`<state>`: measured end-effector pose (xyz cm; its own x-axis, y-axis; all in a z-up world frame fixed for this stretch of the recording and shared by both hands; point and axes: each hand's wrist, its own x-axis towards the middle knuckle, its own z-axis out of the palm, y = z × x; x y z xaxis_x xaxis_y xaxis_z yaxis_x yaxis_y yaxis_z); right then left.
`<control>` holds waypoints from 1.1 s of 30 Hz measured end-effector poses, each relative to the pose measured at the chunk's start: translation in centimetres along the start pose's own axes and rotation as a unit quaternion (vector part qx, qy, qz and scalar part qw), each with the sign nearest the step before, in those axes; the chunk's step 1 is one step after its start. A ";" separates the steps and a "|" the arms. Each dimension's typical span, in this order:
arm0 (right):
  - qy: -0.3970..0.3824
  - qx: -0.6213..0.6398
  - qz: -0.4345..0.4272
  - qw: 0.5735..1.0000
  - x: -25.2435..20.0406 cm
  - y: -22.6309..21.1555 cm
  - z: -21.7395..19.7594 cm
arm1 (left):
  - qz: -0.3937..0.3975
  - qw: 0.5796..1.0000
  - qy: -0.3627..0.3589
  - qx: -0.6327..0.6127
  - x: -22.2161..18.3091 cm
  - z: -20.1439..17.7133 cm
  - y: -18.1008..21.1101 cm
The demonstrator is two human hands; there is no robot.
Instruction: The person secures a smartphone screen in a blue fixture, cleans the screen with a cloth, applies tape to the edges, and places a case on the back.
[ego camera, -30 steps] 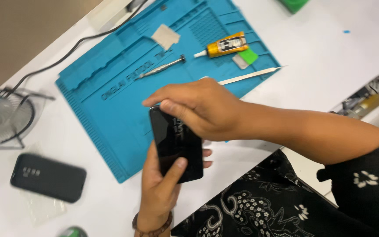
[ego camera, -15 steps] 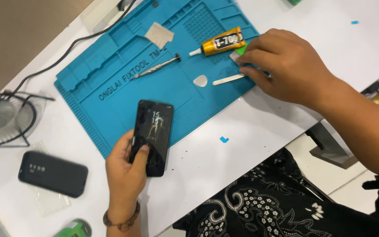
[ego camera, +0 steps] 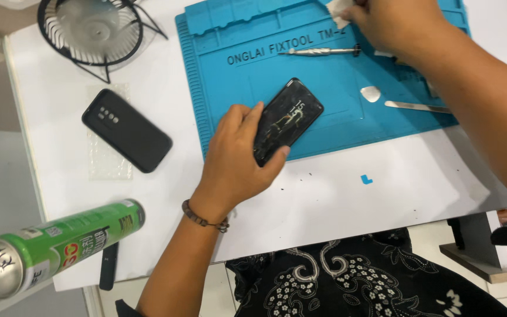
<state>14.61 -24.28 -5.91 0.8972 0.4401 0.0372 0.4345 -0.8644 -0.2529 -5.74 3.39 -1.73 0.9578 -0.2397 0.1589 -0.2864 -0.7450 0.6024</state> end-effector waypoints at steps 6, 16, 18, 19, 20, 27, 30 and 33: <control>-0.018 0.076 0.044 0.996 -1.1 1.6 0.6 | 0.007 0.995 -0.015 0.100 -1.7 1.2 -0.8; -0.239 0.395 -0.064 0.885 10.1 1.1 8.5 | 0.143 0.928 0.283 0.197 -7.8 -5.1 3.7; -0.194 0.417 -0.120 0.880 5.6 -16.3 -0.6 | 0.076 0.880 0.364 0.296 -12.4 -8.3 3.0; -0.145 0.441 -0.164 0.870 0.1 -22.0 -5.8 | 0.012 0.818 0.431 0.382 -14.7 -9.8 2.6; -0.147 0.436 -0.168 0.872 -0.1 -24.8 -6.8 | 0.009 0.815 0.435 0.382 -15.9 -11.2 1.7; -0.254 0.362 -0.113 0.890 -0.6 -38.9 -12.1 | -0.072 0.855 0.434 0.276 -18.5 -16.1 -1.3; -0.279 0.334 -0.121 0.892 -0.7 -40.6 -12.7 | -0.063 0.855 0.441 0.267 -18.5 -15.7 -1.9; -0.277 0.307 -0.139 0.900 -0.7 -40.9 -12.4 | -0.059 0.856 0.436 0.274 -18.8 -15.7 -2.4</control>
<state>-2.86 7.74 16.44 0.5101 0.8189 -0.2632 0.3575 -0.4802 -0.8010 -22.63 19.45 6.19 0.5683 0.2339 0.7889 0.0720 -0.9692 0.2355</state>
